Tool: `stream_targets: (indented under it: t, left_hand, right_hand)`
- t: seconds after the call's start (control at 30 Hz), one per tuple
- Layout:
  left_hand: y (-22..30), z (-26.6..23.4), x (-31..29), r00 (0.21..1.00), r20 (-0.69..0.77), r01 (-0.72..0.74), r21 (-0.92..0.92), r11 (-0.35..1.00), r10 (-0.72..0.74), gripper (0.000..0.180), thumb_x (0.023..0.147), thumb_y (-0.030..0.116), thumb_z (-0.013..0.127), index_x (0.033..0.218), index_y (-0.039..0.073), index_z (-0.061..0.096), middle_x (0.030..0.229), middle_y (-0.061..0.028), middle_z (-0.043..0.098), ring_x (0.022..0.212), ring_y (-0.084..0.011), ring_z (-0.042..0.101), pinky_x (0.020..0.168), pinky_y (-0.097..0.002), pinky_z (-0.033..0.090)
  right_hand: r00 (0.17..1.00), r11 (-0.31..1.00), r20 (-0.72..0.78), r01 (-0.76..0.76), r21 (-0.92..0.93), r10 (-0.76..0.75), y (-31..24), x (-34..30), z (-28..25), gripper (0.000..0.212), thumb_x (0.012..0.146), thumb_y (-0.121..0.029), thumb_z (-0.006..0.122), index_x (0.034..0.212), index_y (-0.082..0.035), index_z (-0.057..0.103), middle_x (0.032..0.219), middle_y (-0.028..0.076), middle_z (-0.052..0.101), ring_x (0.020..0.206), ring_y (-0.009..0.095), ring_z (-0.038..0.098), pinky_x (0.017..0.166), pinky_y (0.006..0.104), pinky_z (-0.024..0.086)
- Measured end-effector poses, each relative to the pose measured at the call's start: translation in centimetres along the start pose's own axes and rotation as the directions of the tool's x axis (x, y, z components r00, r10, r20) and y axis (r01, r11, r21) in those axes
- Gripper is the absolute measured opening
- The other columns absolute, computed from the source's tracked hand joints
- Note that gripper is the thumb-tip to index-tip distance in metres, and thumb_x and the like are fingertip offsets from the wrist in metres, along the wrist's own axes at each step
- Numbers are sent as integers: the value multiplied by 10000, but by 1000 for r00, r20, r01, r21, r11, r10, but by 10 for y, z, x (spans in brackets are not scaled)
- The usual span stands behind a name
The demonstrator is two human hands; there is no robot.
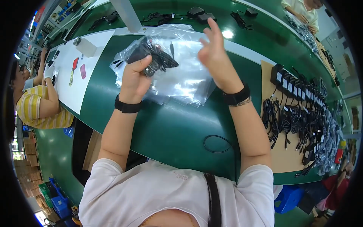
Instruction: The person picks up a power adapter and its cord, wraps the cord around the adapter body by hand, and slides the unit into a plastic bag. This process is repeated for several more power adapters throughout the video.
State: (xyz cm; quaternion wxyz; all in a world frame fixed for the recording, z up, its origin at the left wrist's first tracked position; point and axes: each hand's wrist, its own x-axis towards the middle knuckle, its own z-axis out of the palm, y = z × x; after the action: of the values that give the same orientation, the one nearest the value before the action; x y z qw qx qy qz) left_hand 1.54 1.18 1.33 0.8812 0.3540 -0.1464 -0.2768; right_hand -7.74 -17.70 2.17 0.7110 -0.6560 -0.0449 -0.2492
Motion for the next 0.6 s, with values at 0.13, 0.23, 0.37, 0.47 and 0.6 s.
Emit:
stream_targets:
  t: [0.13, 0.23, 0.37, 0.47, 0.6]
  left_hand:
    - [-9, 7, -5, 995, 82, 53, -17, 998, -52, 365, 732, -43, 598, 1085, -9, 510, 1021, -123, 584, 948, -232, 565, 863, -346, 443]
    - [-4, 3, -4, 986, 148, 83, -74, 994, -71, 408, 727, -24, 622, 1113, -1, 492, 1039, -131, 583, 959, -234, 563, 878, -357, 436]
    - [-5, 7, -8, 985, 157, 94, -148, 985, -71, 416, 736, -26, 616, 1129, 5, 482, 1055, -135, 574, 992, -237, 548, 896, -366, 432]
    - [4, 1, -3, 992, 118, -27, -157, 987, 46, 417, 742, -27, 609, 1136, 15, 480, 1078, -137, 563, 1018, -246, 535, 899, -369, 431]
    - [-4, 5, -6, 994, 97, -32, -223, 974, 55, 434, 749, -38, 597, 1154, 28, 457, 1097, -130, 547, 1023, -261, 528, 902, -374, 427]
  right_hand:
    - [982, 980, 4, -187, 71, 187, 5, -6, 11, 720, 821, -126, 602, 1367, -49, 139, 1201, 189, 456, 960, 197, 544, 870, 326, 418]
    - [944, 915, -187, -195, 354, 273, -2, 8, -5, 527, 799, 31, 557, 1250, -1, 286, 766, 100, 594, 732, 180, 583, 746, 311, 492]
    - [962, 944, -243, -43, 327, 128, 0, 12, -27, 433, 852, -71, 534, 1230, -26, 329, 839, 102, 596, 798, 195, 574, 742, 327, 465]
    - [963, 932, -246, -17, 361, 113, -4, 17, -43, 482, 887, -300, 509, 1271, -80, 317, 1110, 113, 531, 1024, 212, 495, 790, 396, 441]
    - [926, 906, 255, -343, 249, 280, 9, -3, 2, 636, 876, -373, 509, 1358, -80, 216, 1202, 121, 490, 1070, 206, 486, 863, 390, 424]
